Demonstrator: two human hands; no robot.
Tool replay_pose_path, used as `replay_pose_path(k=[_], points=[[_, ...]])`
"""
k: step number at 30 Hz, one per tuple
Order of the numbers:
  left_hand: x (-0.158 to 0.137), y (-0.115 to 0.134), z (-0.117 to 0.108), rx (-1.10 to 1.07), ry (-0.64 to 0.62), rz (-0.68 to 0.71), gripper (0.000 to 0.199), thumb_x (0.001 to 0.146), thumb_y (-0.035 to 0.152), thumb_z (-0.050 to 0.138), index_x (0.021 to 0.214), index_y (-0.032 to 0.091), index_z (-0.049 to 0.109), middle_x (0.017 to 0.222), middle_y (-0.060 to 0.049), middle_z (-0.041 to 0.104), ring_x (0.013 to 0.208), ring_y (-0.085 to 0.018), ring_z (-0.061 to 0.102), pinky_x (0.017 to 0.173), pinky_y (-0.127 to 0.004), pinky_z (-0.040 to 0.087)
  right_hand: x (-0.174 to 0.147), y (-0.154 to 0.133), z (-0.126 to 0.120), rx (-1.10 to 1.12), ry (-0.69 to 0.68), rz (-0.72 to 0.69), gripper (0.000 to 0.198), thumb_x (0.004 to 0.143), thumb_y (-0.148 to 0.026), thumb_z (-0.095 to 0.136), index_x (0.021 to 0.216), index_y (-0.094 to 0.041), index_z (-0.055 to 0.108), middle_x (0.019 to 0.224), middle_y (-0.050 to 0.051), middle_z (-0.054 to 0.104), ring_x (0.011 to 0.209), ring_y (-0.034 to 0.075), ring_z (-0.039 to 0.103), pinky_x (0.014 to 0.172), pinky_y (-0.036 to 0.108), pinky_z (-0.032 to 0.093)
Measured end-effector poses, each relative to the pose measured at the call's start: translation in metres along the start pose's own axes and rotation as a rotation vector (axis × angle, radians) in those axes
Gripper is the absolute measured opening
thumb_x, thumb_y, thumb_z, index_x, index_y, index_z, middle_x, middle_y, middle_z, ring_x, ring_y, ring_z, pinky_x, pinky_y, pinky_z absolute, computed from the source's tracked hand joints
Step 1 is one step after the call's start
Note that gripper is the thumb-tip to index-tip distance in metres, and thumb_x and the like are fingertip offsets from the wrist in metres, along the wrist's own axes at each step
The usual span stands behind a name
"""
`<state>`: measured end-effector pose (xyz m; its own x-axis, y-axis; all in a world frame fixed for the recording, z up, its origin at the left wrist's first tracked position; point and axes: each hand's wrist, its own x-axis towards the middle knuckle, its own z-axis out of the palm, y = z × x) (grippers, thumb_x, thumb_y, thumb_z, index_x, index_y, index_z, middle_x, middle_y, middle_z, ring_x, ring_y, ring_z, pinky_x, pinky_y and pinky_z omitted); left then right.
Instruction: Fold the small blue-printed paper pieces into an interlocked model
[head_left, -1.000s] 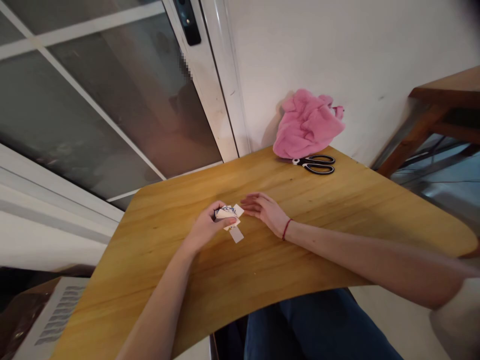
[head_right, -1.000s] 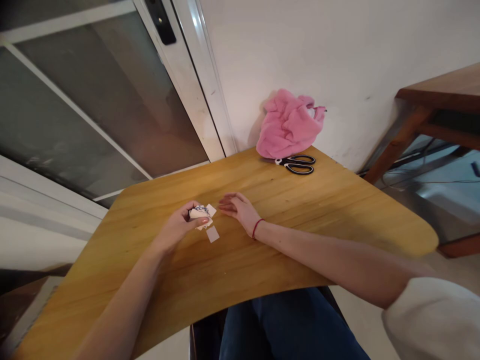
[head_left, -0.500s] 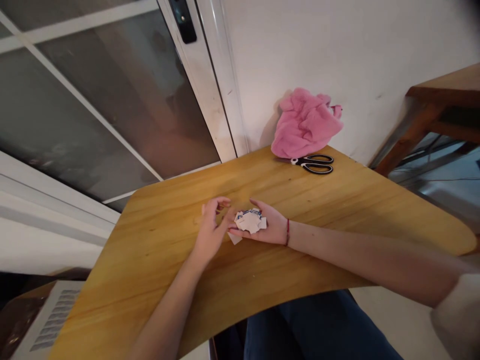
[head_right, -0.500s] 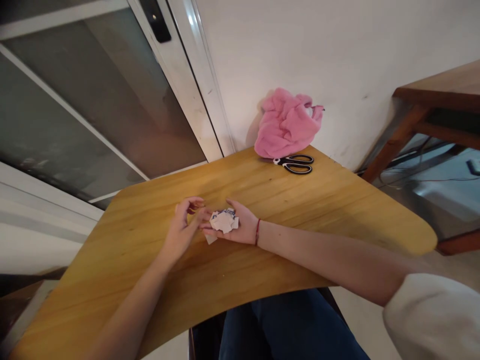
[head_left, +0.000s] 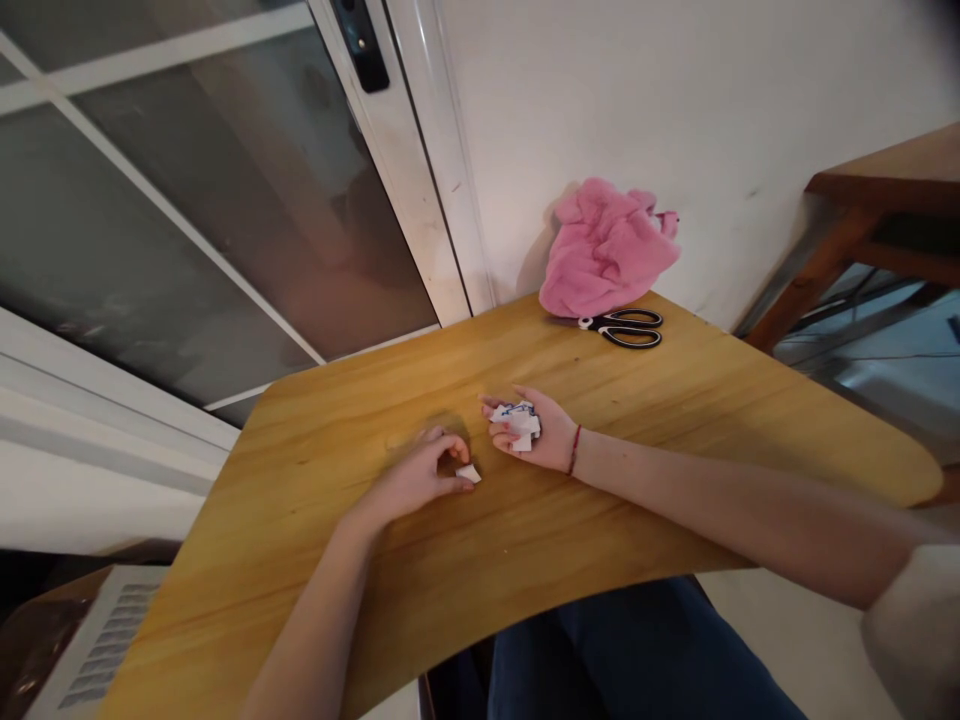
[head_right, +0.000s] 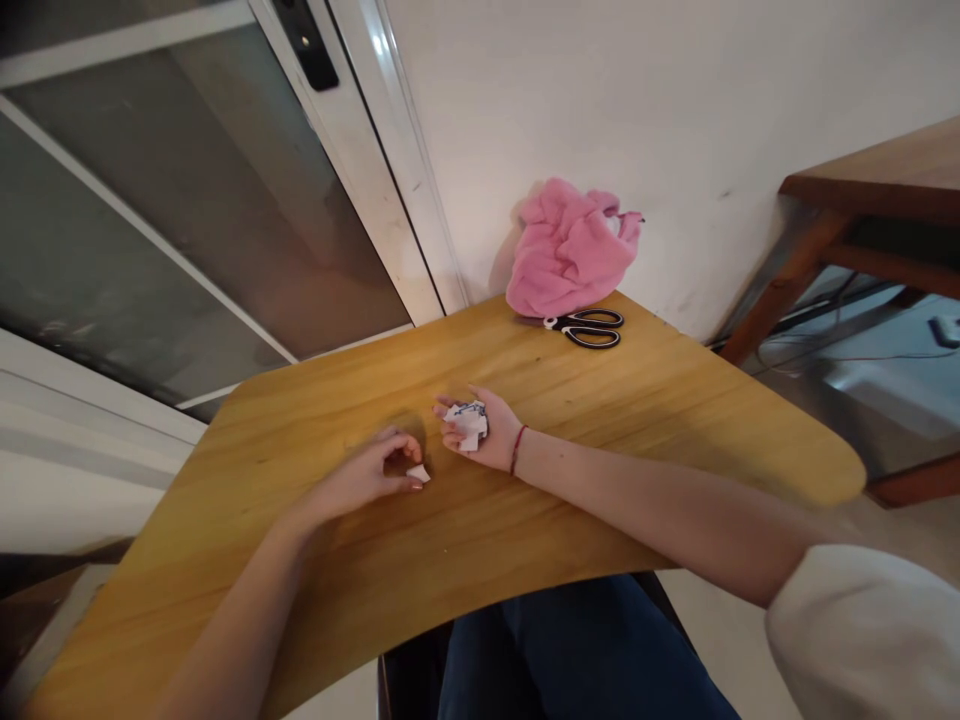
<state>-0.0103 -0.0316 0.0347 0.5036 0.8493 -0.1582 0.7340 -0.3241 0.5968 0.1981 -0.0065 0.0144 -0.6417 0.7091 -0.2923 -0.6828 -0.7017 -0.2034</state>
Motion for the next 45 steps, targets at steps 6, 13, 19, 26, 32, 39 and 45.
replay_pose_path(k=[6, 13, 19, 26, 32, 39, 45], points=[[0.003, 0.006, 0.004, -0.177, -0.032, -0.019, 0.015, 0.073, 0.025, 0.064, 0.079, 0.021, 0.050, 0.079, 0.003, 0.050, 0.077, -0.013, 0.048, 0.073, -0.025, 0.038, 0.003, 0.001, 0.000, -0.027, 0.047, -0.031, 0.040, 0.093, -0.041, 0.031, 0.096, -0.012, 0.058, 0.077, 0.007, 0.062, 0.054, 0.011, 0.047, 0.046, 0.022, 0.036], [0.002, 0.006, 0.006, -0.211, -0.055, 0.007, 0.021, 0.073, 0.024, 0.065, 0.094, 0.023, 0.058, 0.086, 0.001, 0.053, 0.082, -0.015, 0.049, 0.078, -0.028, 0.040, 0.003, -0.002, -0.001, -0.021, 0.056, -0.016, 0.039, 0.097, -0.038, 0.027, 0.103, -0.012, 0.055, 0.081, 0.010, 0.065, 0.062, 0.014, 0.055, 0.056, 0.026, 0.049], [-0.001, 0.007, 0.003, -0.175, -0.063, 0.030, 0.014, 0.074, 0.026, 0.064, 0.087, 0.023, 0.062, 0.089, 0.000, 0.054, 0.084, -0.016, 0.052, 0.079, -0.030, 0.042, 0.001, -0.002, 0.001, -0.034, 0.077, -0.016, 0.040, 0.097, -0.039, 0.027, 0.103, -0.011, 0.055, 0.081, 0.011, 0.066, 0.066, 0.015, 0.060, 0.058, 0.026, 0.053], [-0.003, 0.016, -0.003, -0.458, -0.012, 0.053, 0.022, 0.072, 0.030, 0.070, 0.088, 0.022, 0.056, 0.087, 0.001, 0.057, 0.080, -0.015, 0.053, 0.074, -0.029, 0.042, 0.003, -0.001, 0.000, -0.018, 0.067, -0.011, 0.041, 0.097, -0.038, 0.026, 0.107, -0.010, 0.054, 0.089, 0.013, 0.067, 0.081, 0.017, 0.065, 0.068, 0.028, 0.056], [0.000, 0.033, 0.007, -0.328, 0.478, 0.214, 0.023, 0.071, 0.031, 0.073, 0.090, 0.025, 0.061, 0.098, -0.003, 0.057, 0.095, -0.020, 0.050, 0.086, -0.035, 0.040, 0.002, 0.006, -0.002, -0.035, 0.016, 0.089, 0.045, 0.098, -0.041, 0.021, 0.111, -0.011, 0.051, 0.101, 0.014, 0.065, 0.088, 0.019, 0.066, 0.063, 0.030, 0.055], [0.009, 0.029, 0.031, -0.044, 0.550, 0.170, 0.040, 0.073, 0.035, 0.072, 0.111, 0.031, 0.061, 0.124, -0.006, 0.046, 0.117, -0.027, 0.041, 0.100, -0.045, 0.032, -0.001, 0.017, 0.002, 0.015, -0.072, 0.235, 0.045, 0.096, -0.046, 0.027, 0.107, -0.009, 0.052, 0.104, 0.015, 0.064, 0.093, 0.020, 0.064, 0.081, 0.036, 0.053], [0.011, 0.013, 0.024, -0.299, 0.729, 0.138, 0.024, 0.088, 0.037, 0.051, 0.109, 0.026, 0.054, 0.112, -0.005, 0.055, 0.105, -0.022, 0.049, 0.092, -0.038, 0.036, -0.001, 0.008, -0.001, -0.035, -0.064, 0.231, 0.025, 0.094, -0.030, 0.037, 0.100, -0.012, 0.052, 0.082, 0.009, 0.062, 0.064, 0.012, 0.059, 0.050, 0.021, 0.048]])
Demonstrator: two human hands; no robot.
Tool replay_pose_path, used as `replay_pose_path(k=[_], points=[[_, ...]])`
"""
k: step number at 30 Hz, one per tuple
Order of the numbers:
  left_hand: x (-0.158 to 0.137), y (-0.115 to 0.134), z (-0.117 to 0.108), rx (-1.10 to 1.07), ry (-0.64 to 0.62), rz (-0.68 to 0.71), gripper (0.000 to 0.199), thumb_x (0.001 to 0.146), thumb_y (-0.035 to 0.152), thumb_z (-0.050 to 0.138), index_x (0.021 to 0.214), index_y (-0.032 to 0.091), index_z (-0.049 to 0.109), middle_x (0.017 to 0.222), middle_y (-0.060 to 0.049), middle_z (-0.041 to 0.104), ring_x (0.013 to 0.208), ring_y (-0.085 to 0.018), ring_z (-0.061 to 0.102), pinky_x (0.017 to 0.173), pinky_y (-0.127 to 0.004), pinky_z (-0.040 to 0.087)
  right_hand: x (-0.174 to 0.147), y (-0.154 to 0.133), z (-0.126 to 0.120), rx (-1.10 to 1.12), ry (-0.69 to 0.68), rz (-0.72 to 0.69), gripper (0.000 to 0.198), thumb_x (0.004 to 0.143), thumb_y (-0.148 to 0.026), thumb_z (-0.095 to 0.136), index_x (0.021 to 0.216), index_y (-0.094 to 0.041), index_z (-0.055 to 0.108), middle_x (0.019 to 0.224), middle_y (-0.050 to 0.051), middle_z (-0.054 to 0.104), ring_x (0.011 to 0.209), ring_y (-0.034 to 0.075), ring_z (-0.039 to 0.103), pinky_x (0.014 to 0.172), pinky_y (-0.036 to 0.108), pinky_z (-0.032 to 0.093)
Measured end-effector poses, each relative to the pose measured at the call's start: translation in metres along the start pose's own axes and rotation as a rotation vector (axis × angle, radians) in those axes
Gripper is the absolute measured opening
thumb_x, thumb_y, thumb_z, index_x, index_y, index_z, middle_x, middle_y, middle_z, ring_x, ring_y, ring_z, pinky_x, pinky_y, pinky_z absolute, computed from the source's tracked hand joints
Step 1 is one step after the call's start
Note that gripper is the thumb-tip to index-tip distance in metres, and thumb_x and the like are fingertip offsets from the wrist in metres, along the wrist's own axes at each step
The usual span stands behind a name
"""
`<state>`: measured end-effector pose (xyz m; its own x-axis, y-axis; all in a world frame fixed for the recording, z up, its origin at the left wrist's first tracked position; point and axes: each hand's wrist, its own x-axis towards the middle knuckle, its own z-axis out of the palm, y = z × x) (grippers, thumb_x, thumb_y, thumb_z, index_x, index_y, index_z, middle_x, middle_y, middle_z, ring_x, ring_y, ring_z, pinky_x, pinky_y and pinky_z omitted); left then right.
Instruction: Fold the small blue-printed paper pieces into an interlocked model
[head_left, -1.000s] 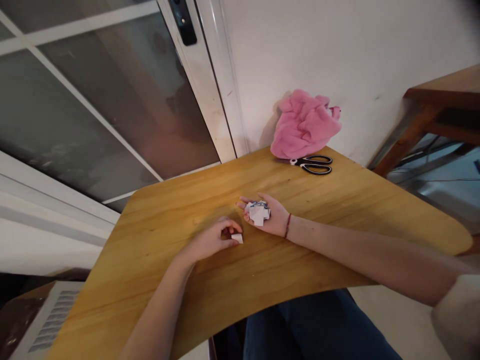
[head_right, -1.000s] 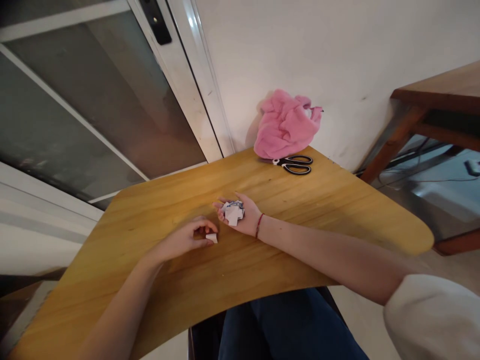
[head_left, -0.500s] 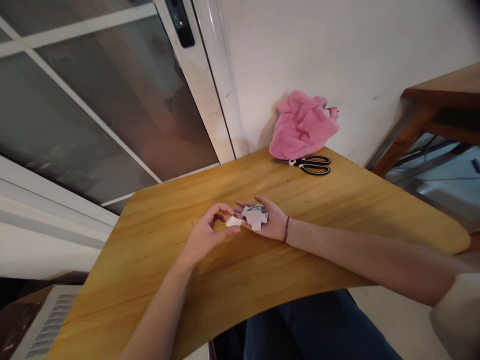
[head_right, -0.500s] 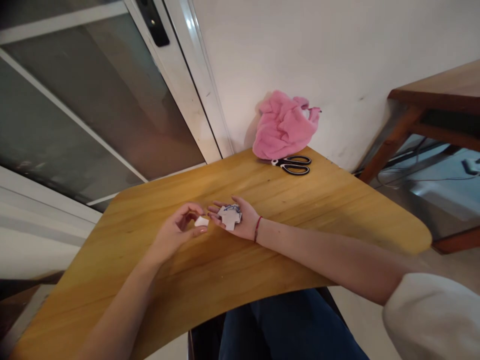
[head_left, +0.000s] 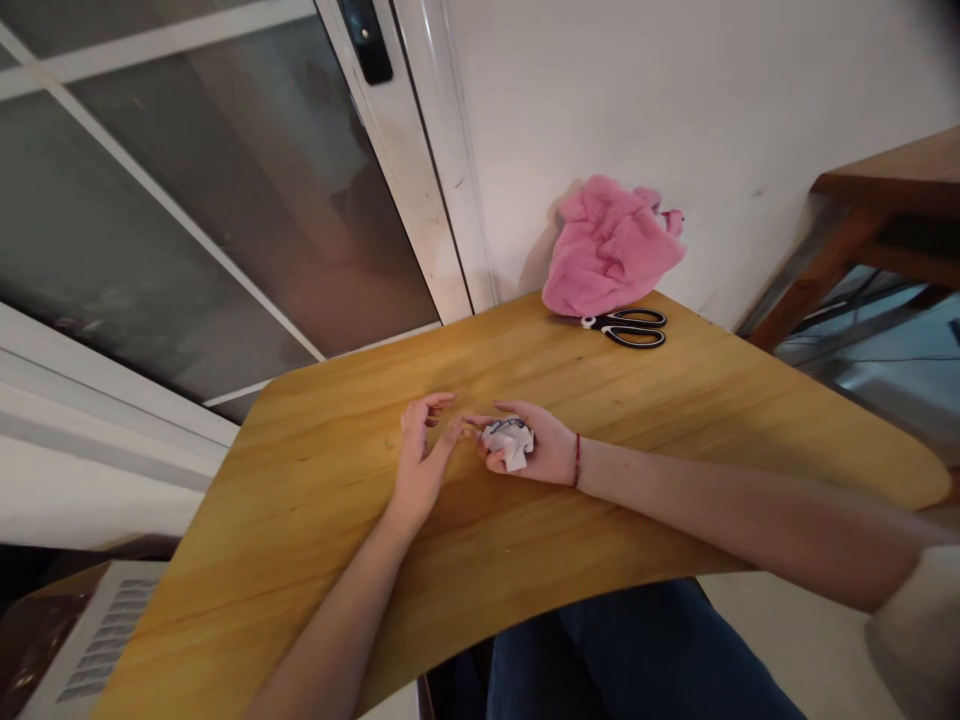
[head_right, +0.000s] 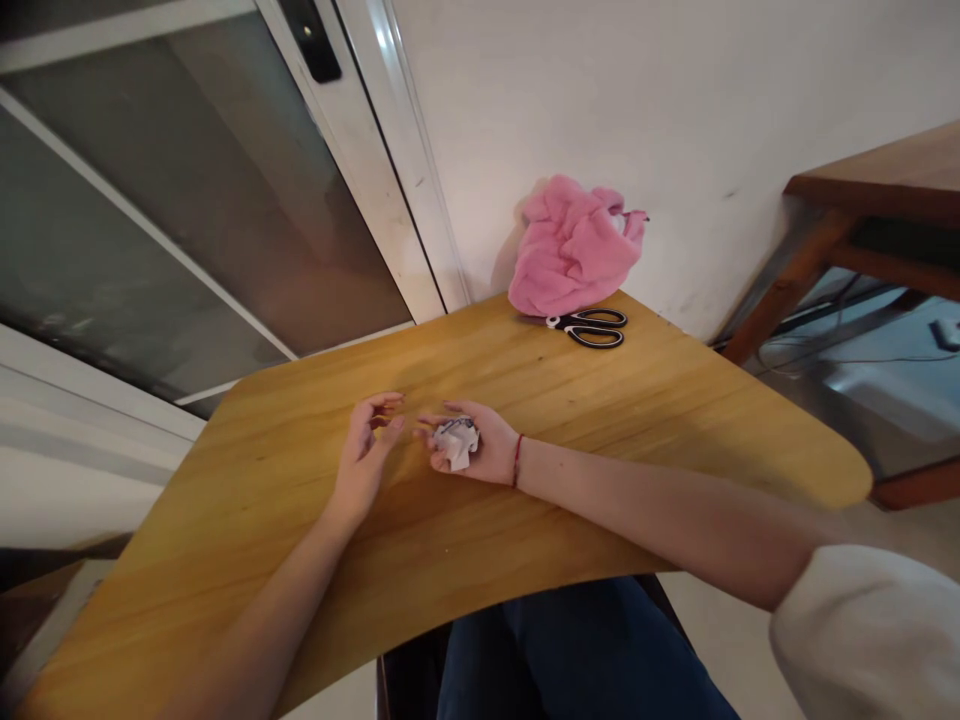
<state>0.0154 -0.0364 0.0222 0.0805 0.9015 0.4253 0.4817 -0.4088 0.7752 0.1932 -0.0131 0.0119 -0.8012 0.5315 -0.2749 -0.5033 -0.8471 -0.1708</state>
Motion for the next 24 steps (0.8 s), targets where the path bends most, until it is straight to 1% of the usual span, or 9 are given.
replay_pose_path(k=[2, 4, 9, 10, 12, 15, 18, 20, 24], points=[[0.002, -0.006, -0.001, -0.045, 0.034, -0.040, 0.021, 0.087, 0.037, 0.052, 0.104, 0.025, 0.055, 0.109, -0.005, 0.057, 0.102, -0.021, 0.049, 0.090, -0.036, 0.036, 0.000, -0.005, 0.002, -0.046, 0.018, -0.006, 0.019, 0.093, -0.020, 0.036, 0.100, -0.012, 0.051, 0.078, 0.007, 0.060, 0.055, 0.008, 0.053, 0.038, 0.013, 0.037], [0.004, -0.011, 0.000, -0.064, 0.042, -0.072, 0.020, 0.086, 0.037, 0.052, 0.101, 0.025, 0.056, 0.105, -0.004, 0.057, 0.099, -0.020, 0.049, 0.090, -0.036, 0.035, 0.000, -0.011, 0.007, -0.151, 0.061, -0.031, 0.020, 0.093, -0.013, 0.033, 0.101, -0.011, 0.050, 0.075, 0.006, 0.059, 0.050, 0.007, 0.050, 0.031, 0.011, 0.028], [0.008, -0.023, 0.004, -0.140, 0.025, -0.122, 0.020, 0.084, 0.036, 0.054, 0.100, 0.024, 0.056, 0.098, -0.005, 0.058, 0.095, -0.020, 0.050, 0.089, -0.035, 0.036, -0.005, -0.040, 0.030, -0.551, 0.221, -0.225, 0.017, 0.089, -0.010, 0.038, 0.096, -0.012, 0.053, 0.070, 0.005, 0.061, 0.050, 0.010, 0.056, 0.031, 0.015, 0.035], [0.009, -0.025, 0.004, -0.162, 0.028, -0.132, 0.021, 0.083, 0.035, 0.055, 0.100, 0.024, 0.056, 0.097, -0.004, 0.058, 0.094, -0.020, 0.050, 0.088, -0.034, 0.036, -0.006, -0.048, 0.036, -0.611, 0.243, -0.241, 0.016, 0.088, -0.010, 0.040, 0.095, -0.012, 0.054, 0.070, 0.005, 0.062, 0.048, 0.009, 0.055, 0.030, 0.014, 0.033], [0.009, -0.028, 0.005, -0.227, 0.047, -0.154, 0.024, 0.081, 0.033, 0.058, 0.103, 0.024, 0.054, 0.096, -0.004, 0.057, 0.094, -0.019, 0.051, 0.088, -0.033, 0.036, -0.009, -0.064, 0.050, -0.715, 0.272, -0.238, 0.013, 0.085, -0.010, 0.045, 0.092, -0.011, 0.056, 0.067, 0.003, 0.061, 0.039, 0.006, 0.045, 0.026, 0.013, 0.023], [0.010, -0.030, 0.004, -0.317, 0.085, -0.173, 0.030, 0.077, 0.030, 0.059, 0.106, 0.024, 0.051, 0.094, -0.002, 0.056, 0.091, -0.017, 0.053, 0.085, -0.031, 0.036, -0.012, -0.085, 0.075, -0.831, 0.238, -0.254, 0.013, 0.084, -0.019, 0.050, 0.088, -0.011, 0.060, 0.058, 0.001, 0.056, 0.035, 0.004, 0.033, 0.026, 0.014, 0.016], [0.011, -0.031, 0.003, -0.336, 0.086, -0.175, 0.032, 0.076, 0.029, 0.060, 0.106, 0.024, 0.050, 0.093, -0.002, 0.055, 0.092, -0.017, 0.053, 0.084, -0.031, 0.036, -0.016, -0.099, 0.101, -0.853, 0.144, -0.250, 0.046, 0.091, -0.043, 0.031, 0.089, -0.009, 0.062, 0.055, 0.001, 0.052, 0.036, 0.005, 0.033, 0.031, 0.016, 0.018], [0.011, -0.031, 0.003, -0.334, 0.081, -0.169, 0.030, 0.077, 0.028, 0.059, 0.105, 0.024, 0.049, 0.093, -0.002, 0.054, 0.092, -0.017, 0.052, 0.086, -0.031, 0.035, -0.018, -0.103, 0.114, -0.821, 0.070, -0.252, 0.056, 0.091, -0.044, 0.018, 0.091, -0.008, 0.061, 0.057, 0.001, 0.051, 0.039, 0.006, 0.034, 0.034, 0.017, 0.020], [0.011, -0.032, 0.003, -0.362, 0.105, -0.141, 0.018, 0.076, 0.025, 0.059, 0.092, 0.023, 0.049, 0.090, -0.001, 0.052, 0.090, -0.016, 0.051, 0.086, -0.031, 0.036, -0.018, -0.107, 0.125, -0.701, -0.006, -0.271, 0.047, 0.090, -0.037, 0.020, 0.092, -0.010, 0.059, 0.057, 0.002, 0.049, 0.043, 0.009, 0.036, 0.036, 0.019, 0.025]])
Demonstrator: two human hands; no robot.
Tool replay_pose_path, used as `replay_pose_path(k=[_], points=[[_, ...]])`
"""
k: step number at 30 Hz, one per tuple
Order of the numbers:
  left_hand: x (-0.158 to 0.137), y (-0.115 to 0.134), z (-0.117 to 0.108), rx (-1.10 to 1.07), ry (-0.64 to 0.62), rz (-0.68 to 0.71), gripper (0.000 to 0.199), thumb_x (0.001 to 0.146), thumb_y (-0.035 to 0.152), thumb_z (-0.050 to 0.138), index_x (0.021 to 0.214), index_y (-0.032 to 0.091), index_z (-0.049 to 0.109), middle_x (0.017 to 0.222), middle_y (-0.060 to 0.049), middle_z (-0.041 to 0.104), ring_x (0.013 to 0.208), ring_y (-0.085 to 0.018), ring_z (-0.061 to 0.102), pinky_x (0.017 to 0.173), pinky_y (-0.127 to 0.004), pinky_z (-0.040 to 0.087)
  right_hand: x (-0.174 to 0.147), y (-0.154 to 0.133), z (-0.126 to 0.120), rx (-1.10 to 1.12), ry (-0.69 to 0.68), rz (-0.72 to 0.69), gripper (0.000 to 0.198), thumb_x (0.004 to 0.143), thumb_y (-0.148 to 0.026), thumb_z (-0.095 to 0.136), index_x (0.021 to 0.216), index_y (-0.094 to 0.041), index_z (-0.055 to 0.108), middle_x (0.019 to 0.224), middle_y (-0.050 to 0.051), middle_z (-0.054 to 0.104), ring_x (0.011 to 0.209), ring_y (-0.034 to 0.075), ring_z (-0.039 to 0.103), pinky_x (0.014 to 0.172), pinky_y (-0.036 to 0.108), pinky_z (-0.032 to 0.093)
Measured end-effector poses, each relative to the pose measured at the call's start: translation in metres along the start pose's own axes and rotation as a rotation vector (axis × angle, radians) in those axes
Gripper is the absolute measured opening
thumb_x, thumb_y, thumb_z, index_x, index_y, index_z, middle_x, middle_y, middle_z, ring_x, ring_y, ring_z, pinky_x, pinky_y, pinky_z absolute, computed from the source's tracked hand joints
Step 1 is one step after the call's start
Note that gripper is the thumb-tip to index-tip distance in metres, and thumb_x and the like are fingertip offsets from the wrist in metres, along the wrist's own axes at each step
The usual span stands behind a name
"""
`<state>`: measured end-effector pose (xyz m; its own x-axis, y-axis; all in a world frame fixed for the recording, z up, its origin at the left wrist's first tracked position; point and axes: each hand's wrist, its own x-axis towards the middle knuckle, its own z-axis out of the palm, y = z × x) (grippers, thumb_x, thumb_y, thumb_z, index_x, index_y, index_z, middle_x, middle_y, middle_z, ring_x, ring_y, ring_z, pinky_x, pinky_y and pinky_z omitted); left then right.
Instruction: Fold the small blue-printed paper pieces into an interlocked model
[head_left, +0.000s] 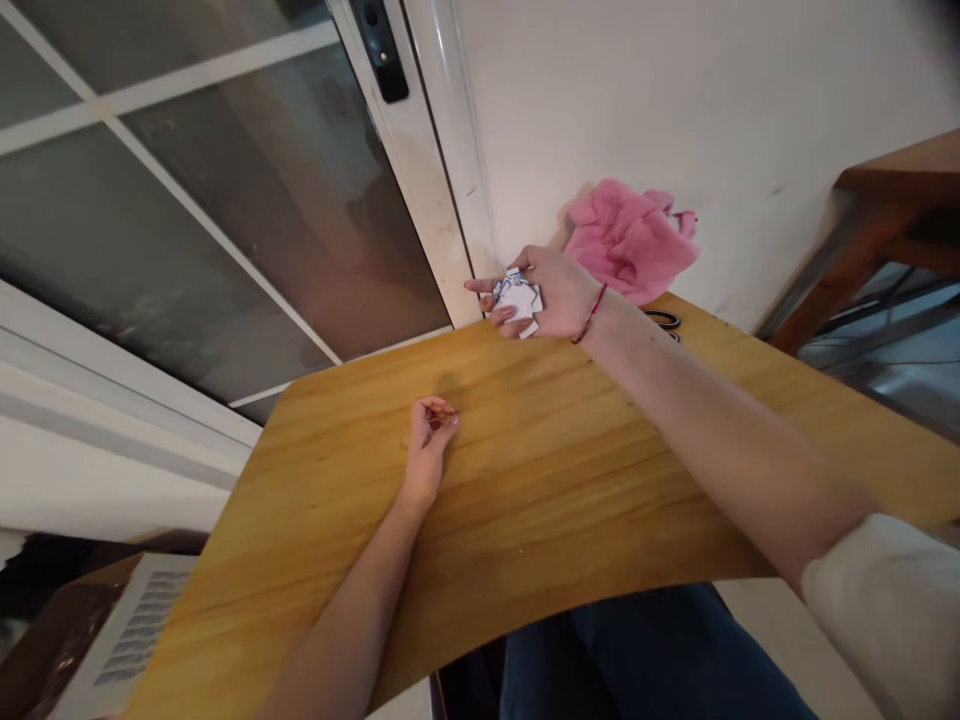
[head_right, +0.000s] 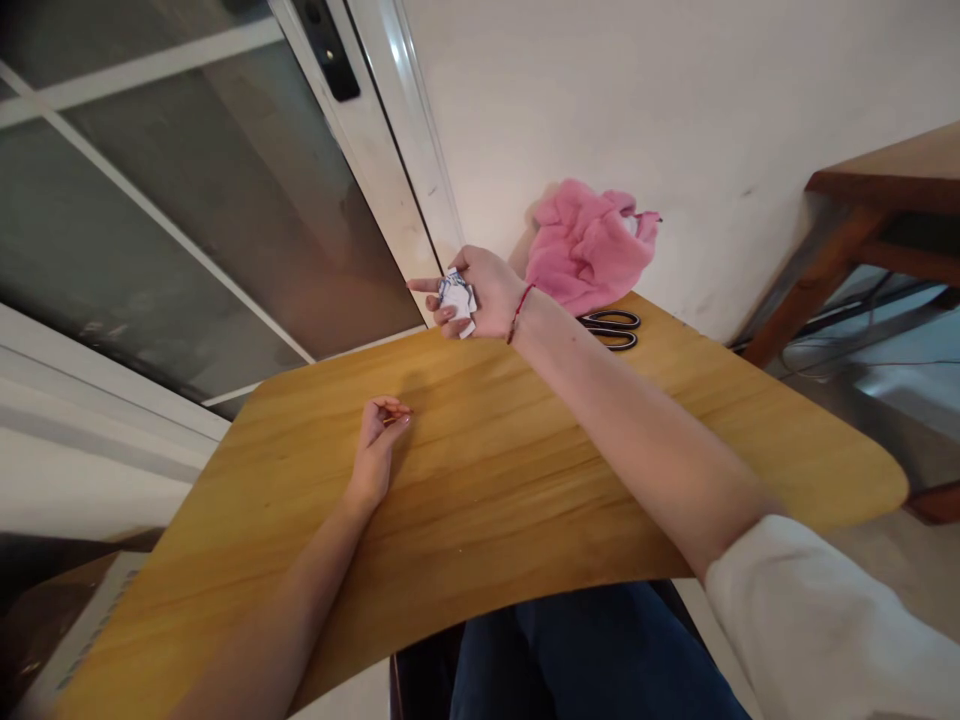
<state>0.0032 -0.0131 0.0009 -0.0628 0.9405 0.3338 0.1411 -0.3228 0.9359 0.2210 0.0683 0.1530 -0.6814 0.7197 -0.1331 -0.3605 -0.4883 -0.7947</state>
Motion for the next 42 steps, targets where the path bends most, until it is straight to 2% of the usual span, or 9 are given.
replay_pose_path(k=[3, 8, 15, 19, 25, 28, 31, 35, 42], points=[[0.000, 0.000, 0.000, -0.011, -0.002, 0.004, 0.017, 0.077, 0.024, 0.058, 0.090, 0.023, 0.048, 0.088, -0.001, 0.052, 0.088, -0.016, 0.051, 0.085, -0.030, 0.038, 0.002, 0.001, -0.001, 0.063, 0.034, 0.000, 0.040, 0.092, -0.037, 0.024, 0.094, -0.012, 0.056, 0.060, 0.002, 0.047, 0.045, 0.011, 0.037, 0.036, 0.020, 0.029], [-0.001, -0.001, 0.000, -0.027, -0.007, -0.028, 0.020, 0.076, 0.025, 0.059, 0.094, 0.022, 0.050, 0.090, -0.001, 0.052, 0.089, -0.016, 0.051, 0.086, -0.030, 0.038, 0.001, 0.004, 0.005, 0.148, 0.059, -0.011, 0.029, 0.092, -0.020, 0.028, 0.100, -0.009, 0.053, 0.063, 0.001, 0.046, 0.047, 0.008, 0.040, 0.039, 0.018, 0.032], [-0.007, 0.003, 0.000, -0.043, -0.041, -0.043, 0.021, 0.079, 0.028, 0.058, 0.098, 0.024, 0.051, 0.093, -0.002, 0.051, 0.093, -0.016, 0.051, 0.089, -0.030, 0.037, -0.004, 0.001, 0.007, 0.226, 0.104, -0.084, 0.042, 0.094, -0.029, 0.016, 0.098, -0.011, 0.053, 0.069, 0.005, 0.052, 0.051, 0.012, 0.045, 0.041, 0.022, 0.035], [-0.008, 0.003, -0.001, -0.017, -0.023, -0.052, 0.021, 0.079, 0.029, 0.058, 0.099, 0.025, 0.053, 0.093, -0.002, 0.051, 0.094, -0.017, 0.052, 0.087, -0.030, 0.038, -0.004, -0.003, 0.009, 0.261, 0.215, -0.125, 0.027, 0.092, -0.016, 0.025, 0.093, -0.013, 0.052, 0.070, 0.003, 0.053, 0.051, 0.010, 0.045, 0.042, 0.020, 0.034], [-0.007, 0.003, -0.001, -0.038, -0.020, -0.049, 0.021, 0.078, 0.028, 0.060, 0.098, 0.024, 0.054, 0.092, -0.001, 0.050, 0.091, -0.016, 0.052, 0.085, -0.029, 0.039, -0.005, -0.006, 0.020, 0.249, 0.376, -0.177, 0.027, 0.089, 0.001, 0.026, 0.089, -0.013, 0.049, 0.076, 0.000, 0.050, 0.056, 0.005, 0.047, 0.043, 0.013, 0.038], [-0.008, 0.005, -0.001, -0.074, -0.023, -0.056, 0.020, 0.079, 0.026, 0.060, 0.098, 0.024, 0.055, 0.092, 0.000, 0.050, 0.091, -0.014, 0.051, 0.085, -0.027, 0.037, -0.006, -0.008, 0.020, 0.291, 0.366, -0.255, 0.022, 0.091, -0.002, 0.031, 0.094, -0.012, 0.051, 0.080, 0.001, 0.052, 0.061, 0.004, 0.050, 0.045, 0.011, 0.043], [-0.008, 0.005, -0.001, -0.094, -0.023, -0.053, 0.019, 0.079, 0.025, 0.060, 0.098, 0.024, 0.055, 0.091, 0.000, 0.050, 0.091, -0.014, 0.051, 0.084, -0.026, 0.037, -0.009, -0.011, 0.018, 0.368, 0.282, -0.297, 0.025, 0.094, -0.007, 0.028, 0.099, -0.011, 0.053, 0.084, 0.002, 0.056, 0.065, 0.005, 0.055, 0.047, 0.011, 0.048], [-0.007, 0.005, 0.000, -0.074, -0.028, -0.044, 0.020, 0.078, 0.025, 0.059, 0.098, 0.024, 0.054, 0.089, 0.000, 0.050, 0.088, -0.015, 0.051, 0.082, -0.027, 0.038, -0.015, -0.015, 0.015, 0.499, 0.220, -0.314, 0.024, 0.095, -0.010, 0.030, 0.098, -0.010, 0.054, 0.083, 0.001, 0.058, 0.066, 0.005, 0.057, 0.048, 0.010, 0.048], [-0.007, 0.005, -0.001, -0.046, -0.054, -0.089, 0.023, 0.077, 0.024, 0.057, 0.099, 0.024, 0.053, 0.087, -0.001, 0.053, 0.089, -0.016, 0.053, 0.086, -0.030, 0.039, -0.011, -0.016, 0.000, 0.587, 0.291, -0.346, 0.011, 0.092, -0.012, 0.038, 0.088, -0.015, 0.048, 0.074, -0.003, 0.052, 0.054, 0.002, 0.049, 0.044, 0.009, 0.043]])
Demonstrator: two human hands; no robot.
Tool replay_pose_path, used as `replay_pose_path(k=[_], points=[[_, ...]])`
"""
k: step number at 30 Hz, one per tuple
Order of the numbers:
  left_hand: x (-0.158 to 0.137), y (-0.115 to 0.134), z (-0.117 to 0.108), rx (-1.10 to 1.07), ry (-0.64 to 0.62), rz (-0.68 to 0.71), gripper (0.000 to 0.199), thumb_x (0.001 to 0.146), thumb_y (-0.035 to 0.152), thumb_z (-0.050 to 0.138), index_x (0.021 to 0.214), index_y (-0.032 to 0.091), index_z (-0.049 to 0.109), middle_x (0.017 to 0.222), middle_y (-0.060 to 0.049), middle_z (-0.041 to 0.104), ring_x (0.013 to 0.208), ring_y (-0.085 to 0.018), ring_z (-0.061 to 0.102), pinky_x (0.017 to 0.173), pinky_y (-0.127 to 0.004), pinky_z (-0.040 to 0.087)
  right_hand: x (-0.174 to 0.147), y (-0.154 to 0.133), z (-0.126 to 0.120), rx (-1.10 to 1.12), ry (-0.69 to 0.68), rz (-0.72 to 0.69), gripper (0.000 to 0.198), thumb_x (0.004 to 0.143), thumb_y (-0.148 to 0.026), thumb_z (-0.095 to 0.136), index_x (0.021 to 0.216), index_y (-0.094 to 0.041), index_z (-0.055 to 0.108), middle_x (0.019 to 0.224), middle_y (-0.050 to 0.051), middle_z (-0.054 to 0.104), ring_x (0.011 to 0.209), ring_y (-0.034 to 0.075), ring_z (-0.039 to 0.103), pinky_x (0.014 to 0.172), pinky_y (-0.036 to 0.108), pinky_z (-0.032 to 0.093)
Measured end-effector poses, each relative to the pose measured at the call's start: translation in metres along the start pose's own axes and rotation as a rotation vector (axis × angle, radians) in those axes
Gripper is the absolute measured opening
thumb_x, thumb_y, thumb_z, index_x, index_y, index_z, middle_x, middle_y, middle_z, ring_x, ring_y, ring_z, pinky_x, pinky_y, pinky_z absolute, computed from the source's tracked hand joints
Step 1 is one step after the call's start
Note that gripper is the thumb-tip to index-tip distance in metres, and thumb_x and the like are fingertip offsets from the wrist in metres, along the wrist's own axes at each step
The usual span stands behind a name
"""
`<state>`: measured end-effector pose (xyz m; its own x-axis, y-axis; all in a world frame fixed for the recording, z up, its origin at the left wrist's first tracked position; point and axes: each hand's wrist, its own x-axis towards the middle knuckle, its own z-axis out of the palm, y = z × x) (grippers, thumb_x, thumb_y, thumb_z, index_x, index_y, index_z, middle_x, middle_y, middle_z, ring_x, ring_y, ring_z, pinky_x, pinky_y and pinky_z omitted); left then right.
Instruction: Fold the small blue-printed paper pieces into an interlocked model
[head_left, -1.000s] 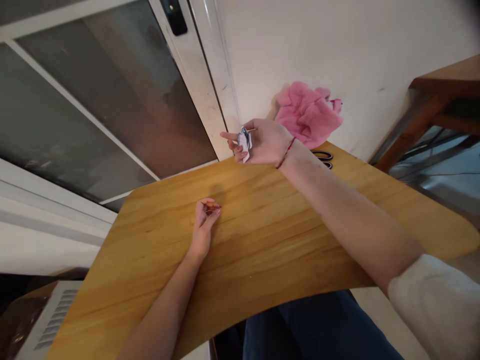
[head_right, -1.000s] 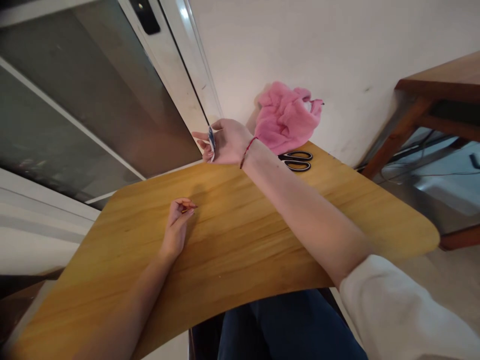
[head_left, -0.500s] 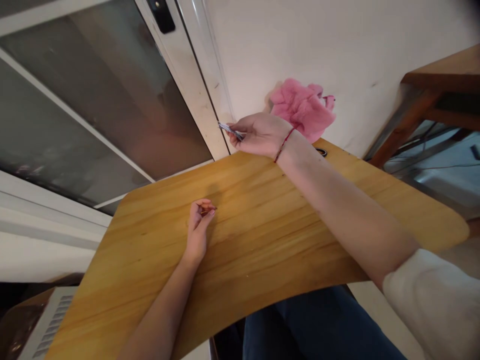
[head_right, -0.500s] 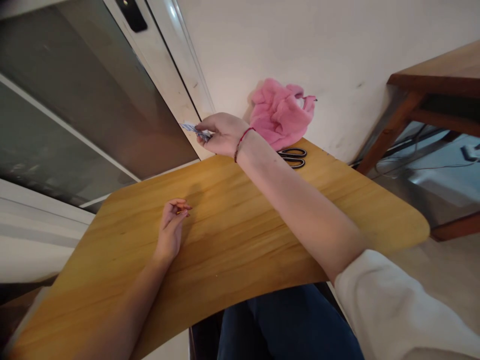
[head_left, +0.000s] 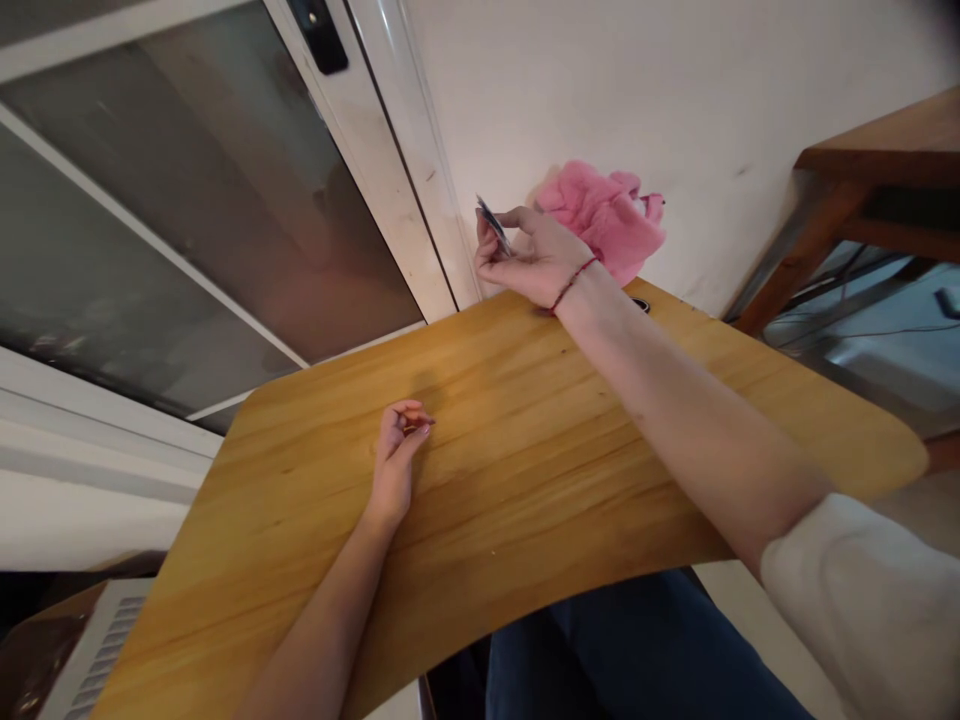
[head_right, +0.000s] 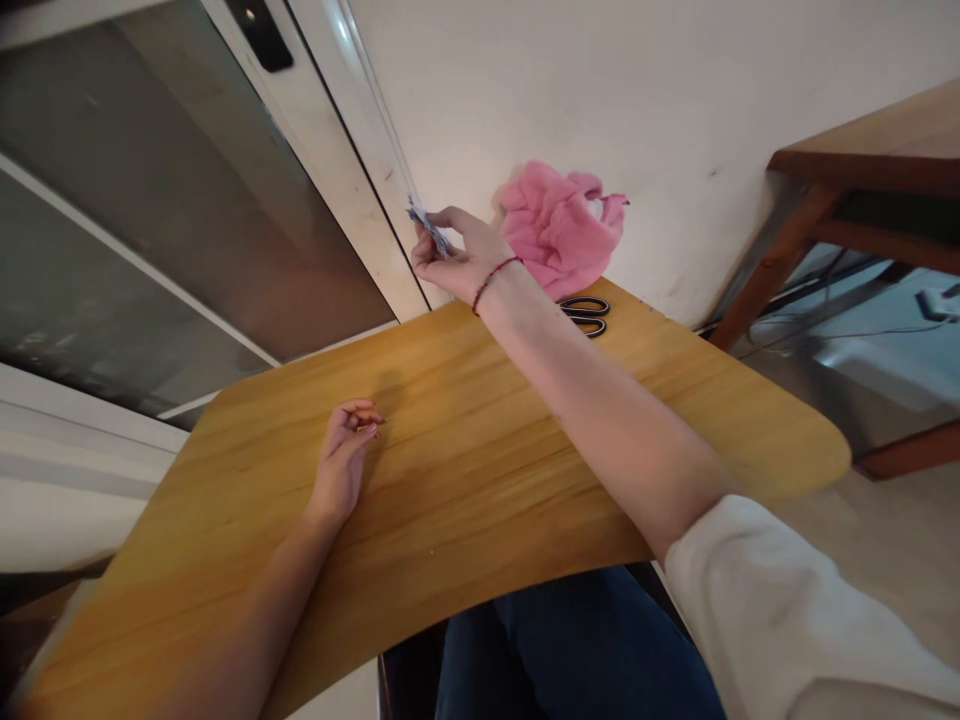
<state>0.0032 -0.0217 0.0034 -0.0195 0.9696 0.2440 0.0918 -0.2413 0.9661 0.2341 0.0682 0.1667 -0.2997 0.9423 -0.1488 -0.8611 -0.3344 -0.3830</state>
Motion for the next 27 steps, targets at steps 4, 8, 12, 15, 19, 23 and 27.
replay_pose_path(k=[4, 8, 12, 15, 19, 23, 27], points=[[-0.001, 0.000, 0.000, -0.024, -0.013, -0.014, 0.024, 0.076, 0.023, 0.057, 0.100, 0.024, 0.055, 0.087, -0.001, 0.053, 0.089, -0.016, 0.052, 0.087, -0.030, 0.038, 0.005, 0.000, -0.004, 0.017, 0.017, -0.013, 0.011, 0.091, -0.011, 0.036, 0.085, -0.016, 0.044, 0.079, -0.003, 0.048, 0.056, 0.001, 0.048, 0.052, 0.015, 0.051], [-0.001, 0.001, 0.001, -0.039, -0.020, -0.031, 0.024, 0.076, 0.023, 0.058, 0.100, 0.024, 0.055, 0.087, -0.001, 0.054, 0.089, -0.016, 0.052, 0.086, -0.030, 0.038, 0.005, 0.001, -0.003, 0.114, 0.000, -0.009, 0.008, 0.088, -0.007, 0.039, 0.087, -0.013, 0.045, 0.084, 0.000, 0.049, 0.065, 0.002, 0.054, 0.057, 0.015, 0.053], [-0.001, 0.001, 0.001, -0.072, -0.019, -0.036, 0.024, 0.076, 0.021, 0.058, 0.099, 0.024, 0.056, 0.087, -0.001, 0.054, 0.089, -0.015, 0.052, 0.086, -0.028, 0.037, 0.001, 0.002, -0.001, 0.039, -0.080, -0.001, 0.020, 0.089, -0.005, 0.029, 0.089, -0.010, 0.048, 0.088, 0.002, 0.052, 0.074, 0.005, 0.062, 0.056, 0.014, 0.053], [-0.001, 0.002, 0.001, -0.094, -0.026, -0.048, 0.025, 0.075, 0.020, 0.058, 0.100, 0.023, 0.055, 0.088, 0.000, 0.054, 0.089, -0.014, 0.052, 0.085, -0.027, 0.036, -0.005, 0.005, 0.000, 0.046, -0.137, 0.058, 0.027, 0.090, -0.006, 0.023, 0.091, -0.007, 0.049, 0.092, 0.005, 0.055, 0.084, 0.009, 0.065, 0.058, 0.014, 0.054], [-0.002, 0.003, 0.002, -0.091, -0.040, -0.066, 0.025, 0.075, 0.022, 0.058, 0.100, 0.023, 0.054, 0.088, -0.001, 0.053, 0.090, -0.015, 0.052, 0.085, -0.028, 0.036, -0.009, 0.006, 0.000, 0.107, -0.116, 0.136, 0.029, 0.090, -0.004, 0.023, 0.100, -0.006, 0.049, 0.099, 0.006, 0.059, 0.090, 0.008, 0.066, 0.064, 0.013, 0.055], [-0.002, 0.003, 0.002, -0.087, -0.051, -0.065, 0.025, 0.076, 0.022, 0.058, 0.100, 0.023, 0.054, 0.088, -0.001, 0.053, 0.090, -0.015, 0.052, 0.085, -0.028, 0.037, -0.008, 0.004, 0.002, -0.075, -0.165, 0.127, 0.032, 0.092, -0.005, 0.017, 0.097, -0.008, 0.049, 0.100, 0.003, 0.060, 0.088, 0.003, 0.066, 0.063, 0.009, 0.052], [-0.002, 0.002, 0.001, -0.077, -0.062, -0.061, 0.024, 0.076, 0.022, 0.058, 0.100, 0.024, 0.054, 0.088, 0.000, 0.054, 0.090, -0.015, 0.052, 0.085, -0.027, 0.037, -0.010, 0.006, 0.007, -0.329, -0.178, -0.022, 0.023, 0.091, -0.003, 0.030, 0.091, -0.013, 0.051, 0.094, 0.001, 0.063, 0.082, 0.004, 0.067, 0.057, 0.007, 0.053]])
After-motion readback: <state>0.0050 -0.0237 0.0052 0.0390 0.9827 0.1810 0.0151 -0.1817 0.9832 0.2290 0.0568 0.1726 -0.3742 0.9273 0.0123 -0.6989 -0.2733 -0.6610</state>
